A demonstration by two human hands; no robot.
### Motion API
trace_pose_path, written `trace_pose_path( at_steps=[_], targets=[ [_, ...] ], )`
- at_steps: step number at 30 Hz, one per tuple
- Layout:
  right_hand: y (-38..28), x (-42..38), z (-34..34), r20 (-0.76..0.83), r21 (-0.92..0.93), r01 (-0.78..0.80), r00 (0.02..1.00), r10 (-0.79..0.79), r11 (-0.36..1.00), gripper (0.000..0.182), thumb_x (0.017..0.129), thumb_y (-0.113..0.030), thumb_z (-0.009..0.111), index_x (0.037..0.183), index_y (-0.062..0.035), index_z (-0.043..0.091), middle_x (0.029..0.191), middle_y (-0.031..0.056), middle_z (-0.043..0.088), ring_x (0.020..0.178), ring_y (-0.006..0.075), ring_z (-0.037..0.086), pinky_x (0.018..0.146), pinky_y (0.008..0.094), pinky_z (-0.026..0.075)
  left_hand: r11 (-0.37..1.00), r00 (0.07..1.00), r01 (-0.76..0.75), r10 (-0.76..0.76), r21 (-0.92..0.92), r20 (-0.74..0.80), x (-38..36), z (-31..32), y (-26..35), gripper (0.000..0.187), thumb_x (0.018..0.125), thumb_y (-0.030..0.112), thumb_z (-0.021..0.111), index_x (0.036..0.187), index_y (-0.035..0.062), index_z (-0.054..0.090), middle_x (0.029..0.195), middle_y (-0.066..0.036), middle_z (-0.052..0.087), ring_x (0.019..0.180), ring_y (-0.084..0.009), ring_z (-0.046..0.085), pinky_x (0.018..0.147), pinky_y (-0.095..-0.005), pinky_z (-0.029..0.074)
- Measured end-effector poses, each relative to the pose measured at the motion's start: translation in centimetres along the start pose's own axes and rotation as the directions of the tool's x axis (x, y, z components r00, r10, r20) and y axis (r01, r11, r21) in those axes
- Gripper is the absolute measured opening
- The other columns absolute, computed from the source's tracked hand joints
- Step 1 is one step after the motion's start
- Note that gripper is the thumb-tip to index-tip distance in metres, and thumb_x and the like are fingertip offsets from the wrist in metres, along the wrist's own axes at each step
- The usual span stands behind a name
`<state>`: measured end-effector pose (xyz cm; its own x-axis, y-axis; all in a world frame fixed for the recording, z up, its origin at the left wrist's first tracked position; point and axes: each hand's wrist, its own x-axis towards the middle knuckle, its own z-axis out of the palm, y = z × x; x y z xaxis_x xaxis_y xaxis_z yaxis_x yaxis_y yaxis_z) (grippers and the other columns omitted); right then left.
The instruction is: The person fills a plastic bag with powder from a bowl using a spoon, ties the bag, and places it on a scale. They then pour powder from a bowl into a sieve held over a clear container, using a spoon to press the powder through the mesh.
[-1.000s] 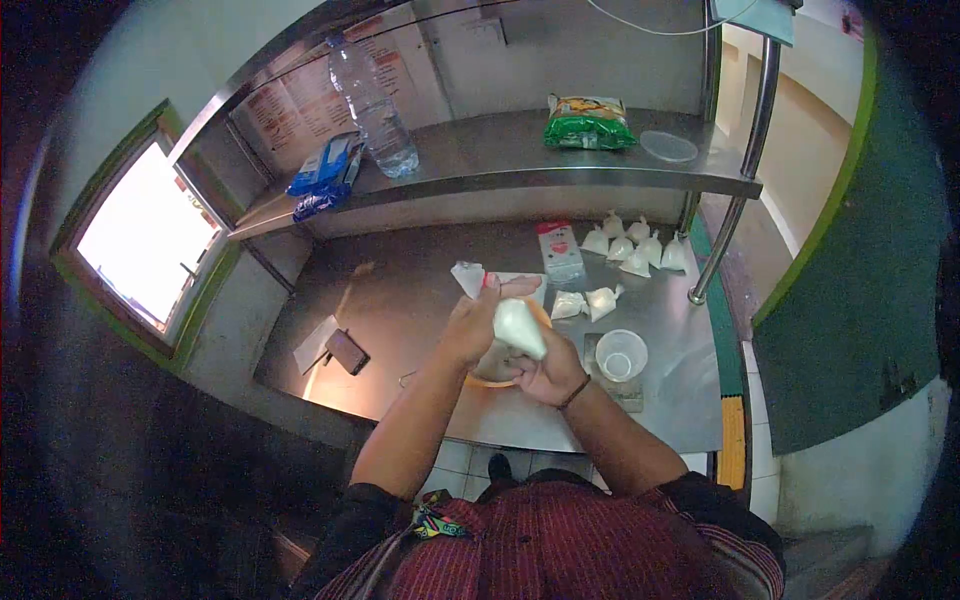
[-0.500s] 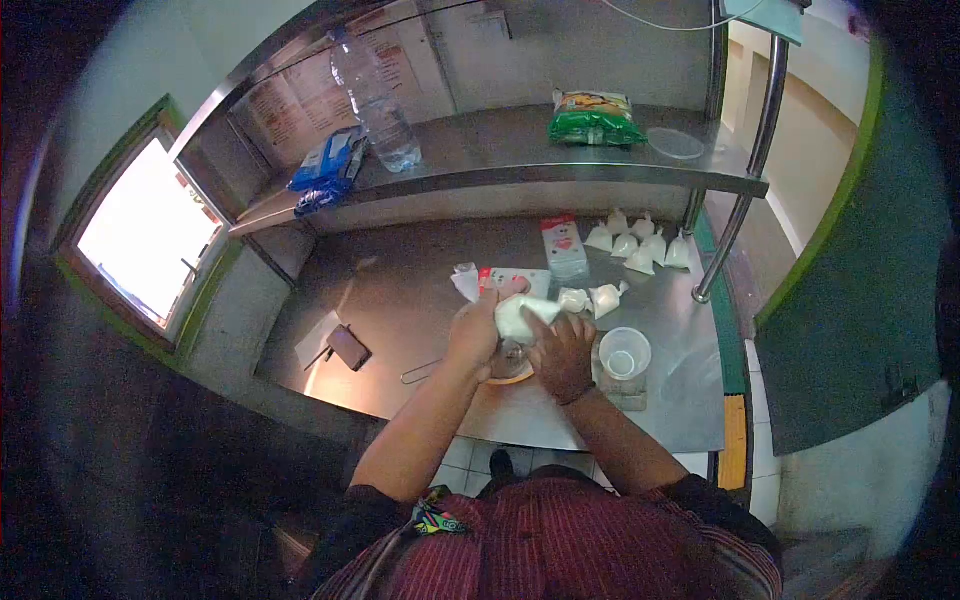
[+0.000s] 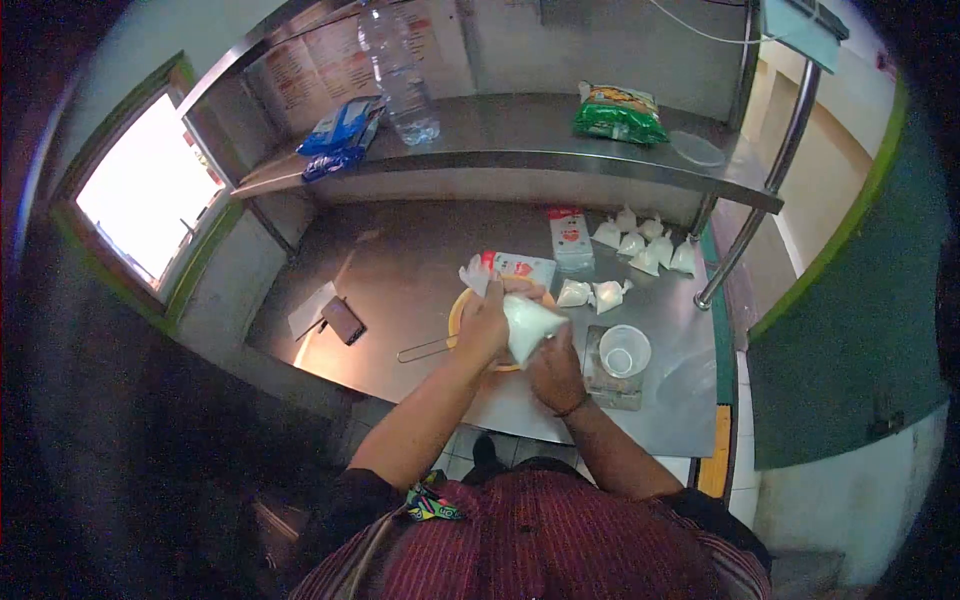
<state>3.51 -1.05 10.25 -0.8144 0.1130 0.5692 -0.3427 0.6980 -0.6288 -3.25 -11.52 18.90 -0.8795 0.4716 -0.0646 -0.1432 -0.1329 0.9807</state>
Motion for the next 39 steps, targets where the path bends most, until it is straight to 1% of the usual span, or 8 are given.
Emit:
trace_pose_path(
  at_steps=[2,8,12,21,25,32,34,39],
  targets=[
    [-2.1,-0.1,-1.1,-0.408,-0.088,0.004,0.912,-0.039,0.996,0.048,0.084,-0.010,0.063,0.131,-0.0026,0.055,0.141,0.0218,0.048,0.125,0.0425,0.051,0.104,0.0564,0.040,0.990,0.988,-0.085,0.070,-0.110,-0.135,0.9,-0.5,-0.9,0.064,0.110,0.045,0.027,0.116,-0.0092,0.062,0.108,-0.021,0.072,0.093,-0.0295,0.072,0.085,-0.0388,0.059],
    [0.1,2.0,-1.7,-0.081,-0.358,0.293,0.936,-0.342,0.887,0.048,0.086,-0.015,0.070,0.131,-0.0103,0.057,0.138,0.0214,0.053,0.124,0.0409,0.054,0.100,0.0544,0.044,0.967,0.985,0.015,-0.058,-0.255,-0.160,1.1,-0.6,-1.6,0.046,0.105,0.033,0.038,0.112,-0.0008,0.067,0.107,-0.015,0.071,0.092,-0.0249,0.069,0.082,-0.0378,0.056],
    [0.7,1.7,-0.1,0.013,0.302,-0.129,0.991,0.131,0.945,0.049,0.097,-0.038,0.063,0.131,-0.0034,0.055,0.116,0.0164,0.066,0.102,0.0282,0.067,0.089,0.0403,0.055,0.997,0.996,-0.051,0.047,-0.063,-0.070,1.2,-2.0,-0.9,0.059,0.110,0.043,0.029,0.117,-0.0021,0.066,0.116,-0.017,0.070,0.099,-0.0250,0.069,0.088,-0.0388,0.056],
    [0.0,2.2,-0.3,-0.057,-0.420,0.305,0.931,-0.361,0.855,0.050,0.091,-0.018,0.063,0.138,-0.0078,0.050,0.142,0.0213,0.051,0.126,0.0351,0.056,0.100,0.0458,0.048,0.944,0.954,0.057,-0.147,-0.324,-0.260,2.4,-3.2,-3.2,0.054,0.110,0.041,0.027,0.109,0.0028,0.066,0.101,-0.016,0.069,0.086,-0.0269,0.070,0.072,-0.0397,0.059],
    [0.0,2.8,0.0,0.097,-0.289,0.364,0.931,-0.351,0.885,0.050,0.086,-0.014,0.066,0.135,-0.0091,0.055,0.142,0.0202,0.053,0.127,0.0380,0.055,0.102,0.0467,0.047,0.944,0.954,0.063,-0.152,-0.325,-0.257,2.2,-3.1,-3.5,0.056,0.110,0.042,0.028,0.110,-0.0007,0.063,0.095,-0.017,0.071,0.084,-0.0281,0.071,0.079,-0.0397,0.060],
    [2.2,3.9,-0.3,0.389,-0.027,-0.383,0.847,0.362,0.924,0.051,0.099,-0.031,0.055,0.139,0.0002,0.052,0.135,0.0228,0.059,0.122,0.0395,0.059,0.104,0.0421,0.046,0.921,0.941,-0.081,-0.055,-0.380,-0.334,4.3,-6.4,-6.0,0.051,0.107,0.042,0.039,0.095,0.0033,0.069,0.084,-0.013,0.070,0.074,-0.0252,0.070,0.064,-0.0374,0.058],
    [1.3,4.4,0.7,-0.043,0.149,-0.110,0.992,0.117,0.983,0.053,0.101,-0.031,0.052,0.140,0.0044,0.049,0.135,0.0233,0.059,0.124,0.0394,0.058,0.107,0.0417,0.044,0.911,0.955,-0.055,-0.072,-0.410,-0.287,4.4,-5.9,-6.3,0.052,0.107,0.042,0.038,0.094,0.0032,0.070,0.086,-0.013,0.070,0.076,-0.0249,0.070,0.067,-0.0371,0.058],
    [0.9,4.4,3.8,-0.028,0.187,0.176,0.984,-0.174,0.967,0.050,0.095,-0.023,0.054,0.138,0.0010,0.051,0.142,0.0275,0.051,0.133,0.0431,0.048,0.115,0.0449,0.034,0.903,0.971,-0.126,0.028,-0.411,-0.237,3.9,-4.6,-5.7,0.056,0.110,0.036,0.029,0.098,0.0003,0.070,0.101,-0.015,0.069,0.089,-0.0246,0.068,0.081,-0.0371,0.056]
  ],
)
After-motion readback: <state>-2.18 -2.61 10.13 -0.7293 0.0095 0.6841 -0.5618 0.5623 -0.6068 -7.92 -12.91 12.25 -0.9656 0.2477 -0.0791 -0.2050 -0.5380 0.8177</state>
